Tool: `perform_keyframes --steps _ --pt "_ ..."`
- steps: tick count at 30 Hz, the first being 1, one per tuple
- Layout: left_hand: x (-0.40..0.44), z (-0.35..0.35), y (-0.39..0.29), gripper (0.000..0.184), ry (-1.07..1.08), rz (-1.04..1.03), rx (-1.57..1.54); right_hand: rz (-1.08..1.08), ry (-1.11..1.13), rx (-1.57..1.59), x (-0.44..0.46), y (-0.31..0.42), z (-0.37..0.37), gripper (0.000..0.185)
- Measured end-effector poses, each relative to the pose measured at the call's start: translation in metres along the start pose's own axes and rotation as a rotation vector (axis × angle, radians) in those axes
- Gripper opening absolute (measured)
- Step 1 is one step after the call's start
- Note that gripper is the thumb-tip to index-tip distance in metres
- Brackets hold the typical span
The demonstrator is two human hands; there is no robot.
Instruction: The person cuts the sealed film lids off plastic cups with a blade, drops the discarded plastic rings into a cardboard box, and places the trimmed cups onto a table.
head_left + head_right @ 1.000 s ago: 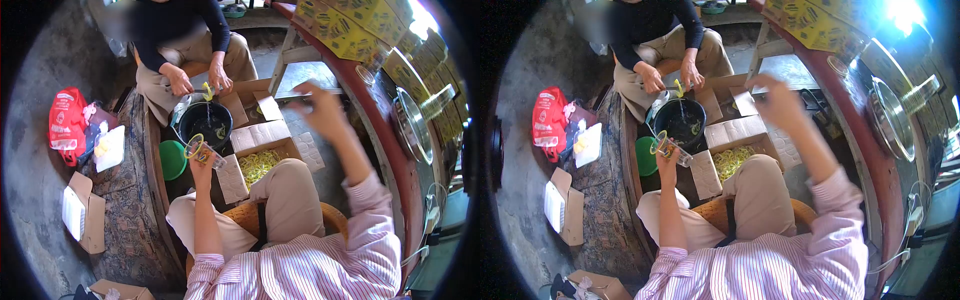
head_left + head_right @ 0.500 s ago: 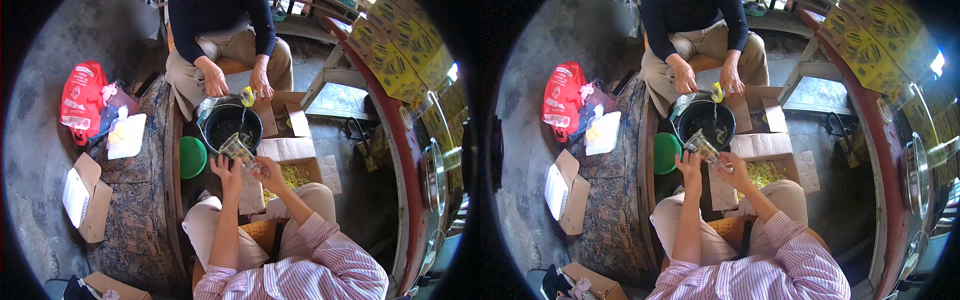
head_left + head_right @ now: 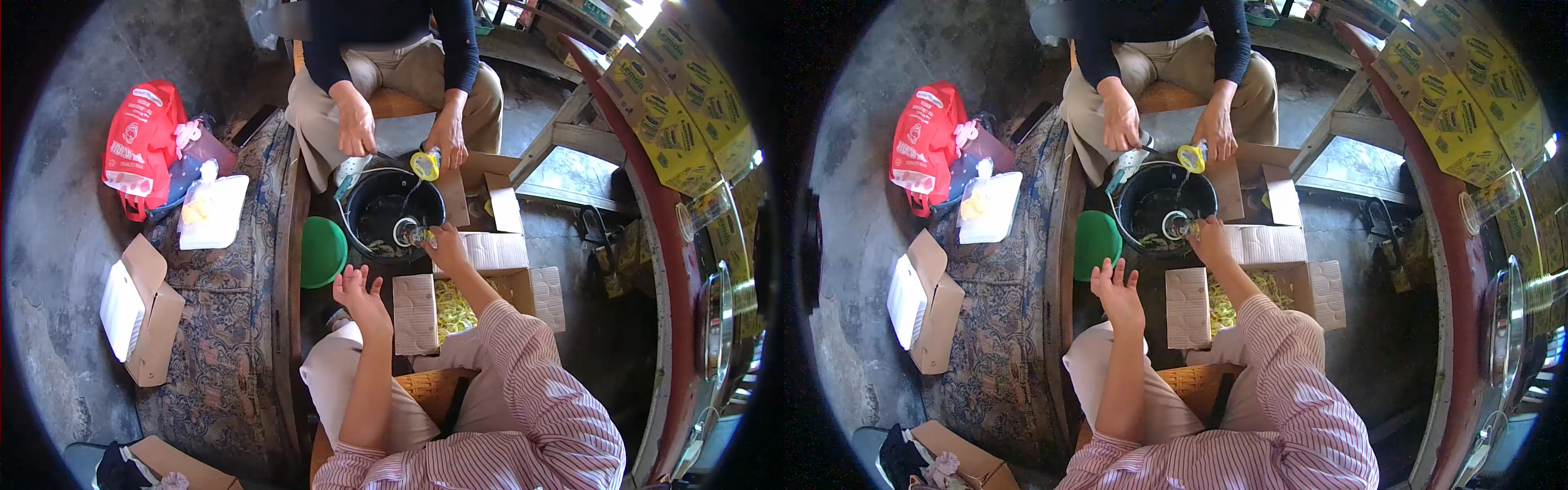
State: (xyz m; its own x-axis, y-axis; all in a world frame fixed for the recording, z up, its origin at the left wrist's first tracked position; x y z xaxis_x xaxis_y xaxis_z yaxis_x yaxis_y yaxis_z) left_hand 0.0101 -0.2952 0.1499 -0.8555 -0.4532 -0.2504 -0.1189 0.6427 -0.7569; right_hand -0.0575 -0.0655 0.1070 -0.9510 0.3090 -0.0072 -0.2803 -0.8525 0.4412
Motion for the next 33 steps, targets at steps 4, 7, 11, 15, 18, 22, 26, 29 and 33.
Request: perform_keyframes --steps 4,7,11,15,18,22,26,29,33 --pt "-0.001 0.000 0.005 0.054 0.013 0.009 -0.003 -0.002 0.018 0.029 0.003 -0.001 -0.002 0.036" --pt "-0.002 0.000 0.005 0.055 0.005 0.010 0.003 -0.005 0.061 -0.001 0.004 -0.003 -0.004 0.035" --pt "0.000 0.000 0.003 0.055 0.008 0.006 0.004 -0.006 -0.031 0.145 0.009 -0.005 0.011 0.036" --pt "-0.001 0.000 0.001 0.056 0.002 0.001 0.015 -0.003 -0.045 0.143 0.004 -0.011 0.011 0.036" --pt "-0.001 0.001 -0.002 0.052 0.000 -0.020 0.048 0.023 -0.080 0.184 0.004 -0.015 0.015 0.035" --pt "0.002 0.003 0.003 0.036 0.023 -0.016 0.021 -0.090 0.063 -0.017 -0.001 -0.027 0.000 0.035" --pt "0.009 0.006 0.002 0.030 0.072 -0.046 0.132 -0.008 -0.355 0.273 -0.025 -0.030 0.061 0.044" --pt "0.018 0.016 0.004 0.033 0.058 -0.031 0.128 -0.068 -0.449 0.628 -0.054 -0.036 0.151 0.037" --pt "0.026 0.023 0.007 0.030 0.077 0.005 0.114 0.140 -0.861 0.483 -0.111 -0.019 0.331 0.033"
Point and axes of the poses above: each hand's wrist, its own x-axis towards the middle knuckle, its own z-axis out of the back of the hand, y = z × x, the point moved 10 cm from there along x, towards the middle knuckle, and after that the axes turned 12 degrees about -z, right-handed, at the moved point
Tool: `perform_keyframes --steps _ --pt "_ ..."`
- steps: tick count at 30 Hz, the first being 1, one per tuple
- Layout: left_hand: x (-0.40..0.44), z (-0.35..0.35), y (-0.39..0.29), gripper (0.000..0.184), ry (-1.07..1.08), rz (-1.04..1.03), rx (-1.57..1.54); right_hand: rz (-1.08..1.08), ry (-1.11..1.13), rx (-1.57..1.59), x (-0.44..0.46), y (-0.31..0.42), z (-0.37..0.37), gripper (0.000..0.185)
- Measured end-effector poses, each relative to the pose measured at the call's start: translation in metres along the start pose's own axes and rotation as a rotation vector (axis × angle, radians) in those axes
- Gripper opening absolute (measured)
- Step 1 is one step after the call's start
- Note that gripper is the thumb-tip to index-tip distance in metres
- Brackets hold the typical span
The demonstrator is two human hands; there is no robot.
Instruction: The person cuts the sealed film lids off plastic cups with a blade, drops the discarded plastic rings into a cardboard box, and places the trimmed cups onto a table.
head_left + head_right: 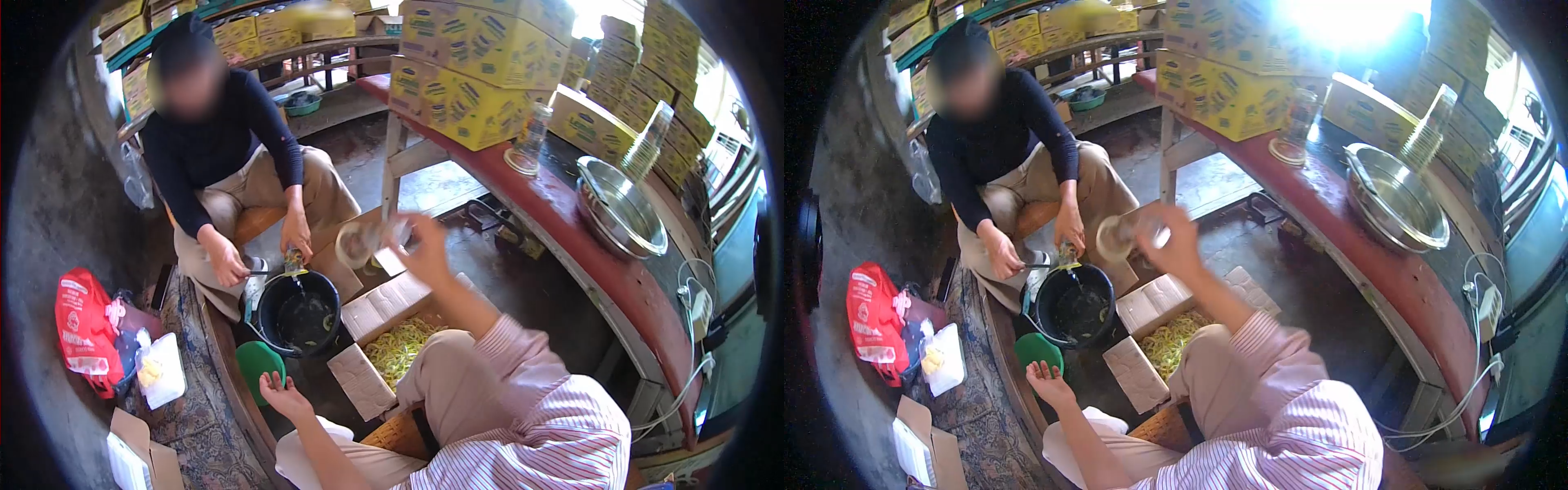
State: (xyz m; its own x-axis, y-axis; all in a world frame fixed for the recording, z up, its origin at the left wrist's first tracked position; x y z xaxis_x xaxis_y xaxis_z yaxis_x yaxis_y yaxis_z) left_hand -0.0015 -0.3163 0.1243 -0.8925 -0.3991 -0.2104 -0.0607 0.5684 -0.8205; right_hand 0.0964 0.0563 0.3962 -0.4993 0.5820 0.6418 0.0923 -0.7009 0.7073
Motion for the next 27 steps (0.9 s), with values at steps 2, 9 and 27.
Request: perform_keyframes --steps 2,9,27 --pt "0.002 0.005 0.004 0.029 0.000 0.023 0.002 0.189 -0.215 -0.169 0.041 0.057 0.072 0.030" --pt "0.008 0.013 0.006 0.030 0.003 0.058 0.015 0.303 -0.491 -0.613 0.176 0.145 0.243 0.033" --pt "0.006 0.011 0.008 0.035 0.082 0.058 0.137 -0.276 0.087 -1.037 0.238 -0.023 0.208 0.049"
Point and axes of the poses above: each hand's wrist, its own x-axis towards the middle knuckle, its own z-axis out of the back of the hand, y = z × x, the point moved 10 cm from there along x, towards the middle knuckle, and after that the axes turned 12 degrees about -z, right-handed, at the moved point
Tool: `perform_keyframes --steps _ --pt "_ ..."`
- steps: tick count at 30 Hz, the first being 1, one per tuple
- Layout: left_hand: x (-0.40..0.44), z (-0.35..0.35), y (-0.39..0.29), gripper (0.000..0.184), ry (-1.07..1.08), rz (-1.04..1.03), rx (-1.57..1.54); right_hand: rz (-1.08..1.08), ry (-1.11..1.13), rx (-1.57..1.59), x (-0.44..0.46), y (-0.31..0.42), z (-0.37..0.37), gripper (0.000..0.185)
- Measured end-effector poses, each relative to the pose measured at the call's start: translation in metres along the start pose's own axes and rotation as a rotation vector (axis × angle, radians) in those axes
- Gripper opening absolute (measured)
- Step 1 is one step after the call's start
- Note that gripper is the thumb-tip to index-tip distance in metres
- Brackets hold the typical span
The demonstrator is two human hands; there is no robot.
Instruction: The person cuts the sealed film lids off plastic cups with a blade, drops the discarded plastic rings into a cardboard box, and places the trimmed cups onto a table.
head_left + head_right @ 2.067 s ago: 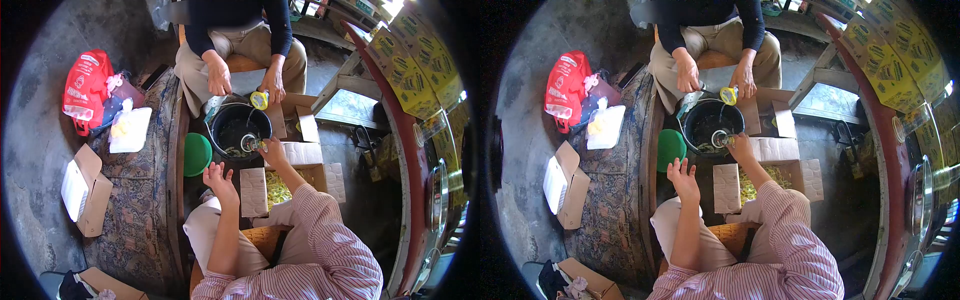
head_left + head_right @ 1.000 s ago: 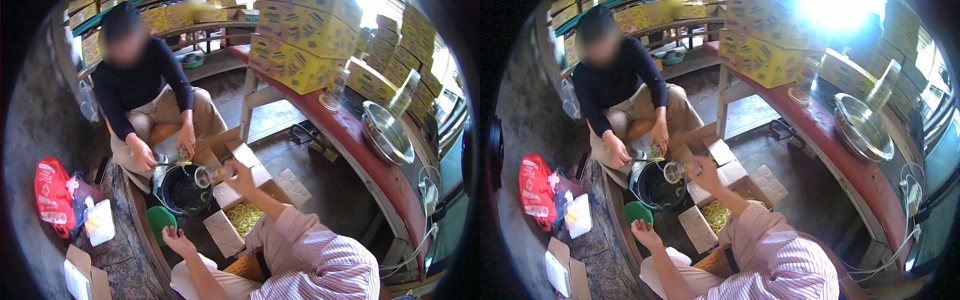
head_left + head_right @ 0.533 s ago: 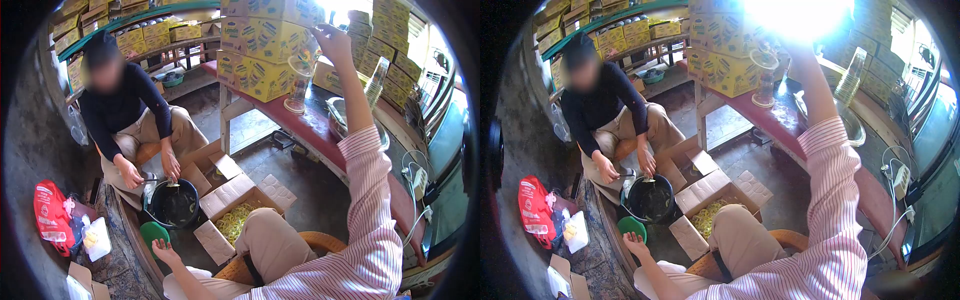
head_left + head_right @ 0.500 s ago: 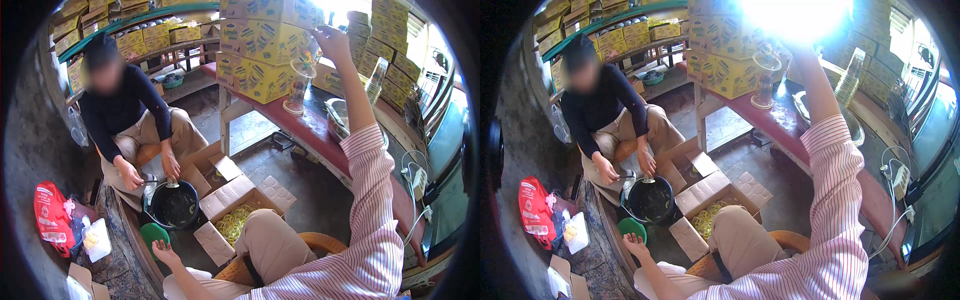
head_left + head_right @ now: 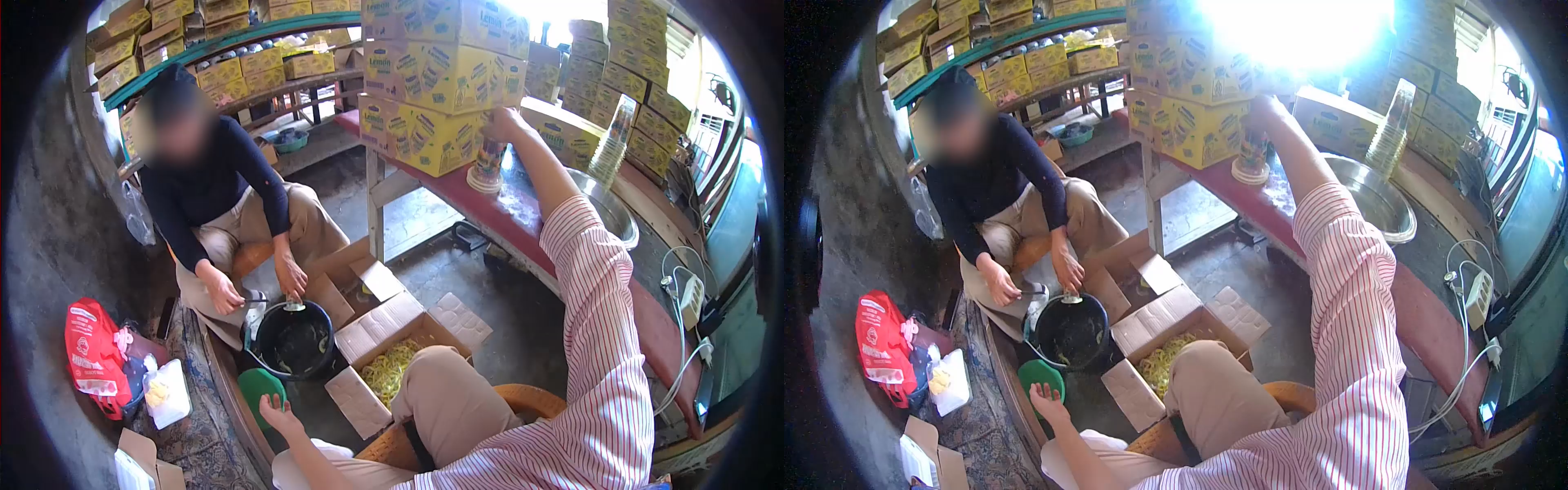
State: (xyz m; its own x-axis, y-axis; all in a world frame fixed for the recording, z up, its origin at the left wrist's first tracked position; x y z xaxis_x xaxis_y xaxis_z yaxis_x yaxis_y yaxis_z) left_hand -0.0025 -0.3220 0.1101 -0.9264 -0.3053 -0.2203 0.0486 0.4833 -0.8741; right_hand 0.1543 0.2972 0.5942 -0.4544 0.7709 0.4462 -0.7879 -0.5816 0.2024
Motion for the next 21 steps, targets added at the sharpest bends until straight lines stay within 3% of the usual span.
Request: perform_keyframes --steps 1,2,5,9,11,12,15,18,19,21 --pt "0.000 0.000 0.001 0.035 0.008 0.003 0.006 0.018 0.005 0.012 -0.005 0.001 -0.007 0.050" --pt "0.000 -0.001 0.001 0.035 0.017 0.007 0.011 -0.121 0.135 0.016 0.000 -0.013 -0.018 0.049" --pt "-0.002 -0.004 -0.002 0.034 0.029 -0.007 0.019 -0.130 0.204 -0.058 0.009 -0.018 -0.024 0.052" --pt "-0.004 -0.003 -0.007 0.034 0.008 -0.017 0.014 -0.075 -0.039 -0.063 0.042 -0.046 -0.016 0.053" --pt "-0.003 -0.002 -0.010 0.034 0.008 -0.026 0.021 -0.084 0.186 -0.220 0.020 -0.042 0.016 0.055" --pt "-0.004 -0.003 -0.011 0.033 0.006 -0.029 0.025 0.015 0.118 -0.312 0.046 -0.071 0.013 0.060" --pt "-0.004 -0.006 -0.011 0.033 0.004 -0.039 -0.009 0.021 0.319 -0.404 0.002 -0.105 0.025 0.050" --pt "-0.003 -0.015 0.001 0.032 0.053 -0.017 -0.033 0.281 0.130 -0.522 -0.048 -0.064 0.061 0.034" --pt "-0.008 -0.019 0.001 0.029 0.095 -0.021 -0.038 0.302 -0.102 -0.185 -0.069 -0.048 0.090 0.023" --pt "-0.006 -0.020 0.008 0.028 0.119 -0.008 -0.043 0.365 -0.138 0.120 -0.126 0.008 0.107 0.020"
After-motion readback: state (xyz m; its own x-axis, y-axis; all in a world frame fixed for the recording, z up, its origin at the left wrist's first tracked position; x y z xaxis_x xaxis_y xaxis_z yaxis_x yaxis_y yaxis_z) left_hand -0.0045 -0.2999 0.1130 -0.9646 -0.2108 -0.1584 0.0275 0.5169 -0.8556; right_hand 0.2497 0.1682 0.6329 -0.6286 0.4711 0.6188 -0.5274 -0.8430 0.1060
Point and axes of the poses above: each hand's wrist, its own x-axis towards the middle knuckle, its own z-axis out of the back of the hand, y = z × x, the point moved 10 cm from there along x, towards the middle knuckle, and after that the axes turned 12 degrees about -z, right-handed, at the moved point
